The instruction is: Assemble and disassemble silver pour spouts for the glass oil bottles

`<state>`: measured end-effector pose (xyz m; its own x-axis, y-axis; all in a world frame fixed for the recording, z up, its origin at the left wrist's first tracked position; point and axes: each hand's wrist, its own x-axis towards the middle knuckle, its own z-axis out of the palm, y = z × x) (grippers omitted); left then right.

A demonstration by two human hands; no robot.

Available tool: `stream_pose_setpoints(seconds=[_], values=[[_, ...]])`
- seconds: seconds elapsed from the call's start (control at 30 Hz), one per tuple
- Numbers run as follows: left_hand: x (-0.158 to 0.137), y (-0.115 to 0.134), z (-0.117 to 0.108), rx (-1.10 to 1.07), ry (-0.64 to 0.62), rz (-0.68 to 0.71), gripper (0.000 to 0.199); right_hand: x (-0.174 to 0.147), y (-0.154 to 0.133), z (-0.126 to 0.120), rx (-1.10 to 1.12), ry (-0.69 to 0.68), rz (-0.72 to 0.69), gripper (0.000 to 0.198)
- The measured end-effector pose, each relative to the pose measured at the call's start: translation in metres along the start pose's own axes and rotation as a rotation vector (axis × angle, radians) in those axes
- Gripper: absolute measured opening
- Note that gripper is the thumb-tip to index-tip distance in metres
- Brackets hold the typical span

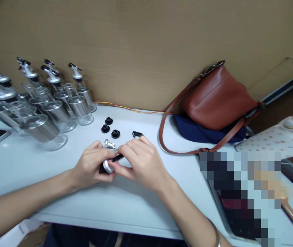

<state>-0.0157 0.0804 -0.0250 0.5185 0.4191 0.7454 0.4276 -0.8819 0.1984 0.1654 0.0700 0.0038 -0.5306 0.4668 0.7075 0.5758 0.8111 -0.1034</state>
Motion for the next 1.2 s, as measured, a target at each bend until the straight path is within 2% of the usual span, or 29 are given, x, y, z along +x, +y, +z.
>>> stream_pose_setpoints(seconds=[0.07,0.3,0.57,0.7,0.87,0.93,1.0,1.13,1.2], values=[[0.0,0.001,0.0,0.003,0.0,0.02,0.005,0.0,-0.001,0.001,-0.051,-0.028,-0.024,0.027],[0.003,0.006,-0.004,-0.105,-0.005,0.054,0.011,0.0,-0.009,0.007,-0.129,-0.038,-0.125,0.041],[0.003,0.008,-0.006,-0.103,-0.052,0.058,0.015,-0.003,-0.013,0.01,-0.048,-0.039,-0.041,0.047],[0.013,0.01,-0.008,-0.023,-0.008,0.031,0.014,-0.001,-0.005,0.005,-0.065,-0.053,-0.063,0.043],[0.029,0.015,-0.004,-0.034,-0.156,-0.091,0.026,0.0,0.005,-0.011,-0.099,-0.041,-0.033,0.03],[0.029,0.015,-0.001,-0.048,-0.174,-0.125,0.025,0.0,0.007,-0.014,-0.108,-0.015,-0.027,0.022],[0.026,0.014,0.002,-0.016,-0.157,-0.102,0.021,0.0,0.007,-0.014,-0.121,-0.018,-0.016,0.022],[0.017,0.011,0.003,0.064,-0.109,-0.004,0.018,0.0,0.006,-0.007,-0.119,-0.096,-0.029,0.041],[0.015,0.011,0.002,0.081,-0.081,0.03,0.018,-0.001,0.004,-0.003,-0.093,-0.086,-0.036,0.046]])
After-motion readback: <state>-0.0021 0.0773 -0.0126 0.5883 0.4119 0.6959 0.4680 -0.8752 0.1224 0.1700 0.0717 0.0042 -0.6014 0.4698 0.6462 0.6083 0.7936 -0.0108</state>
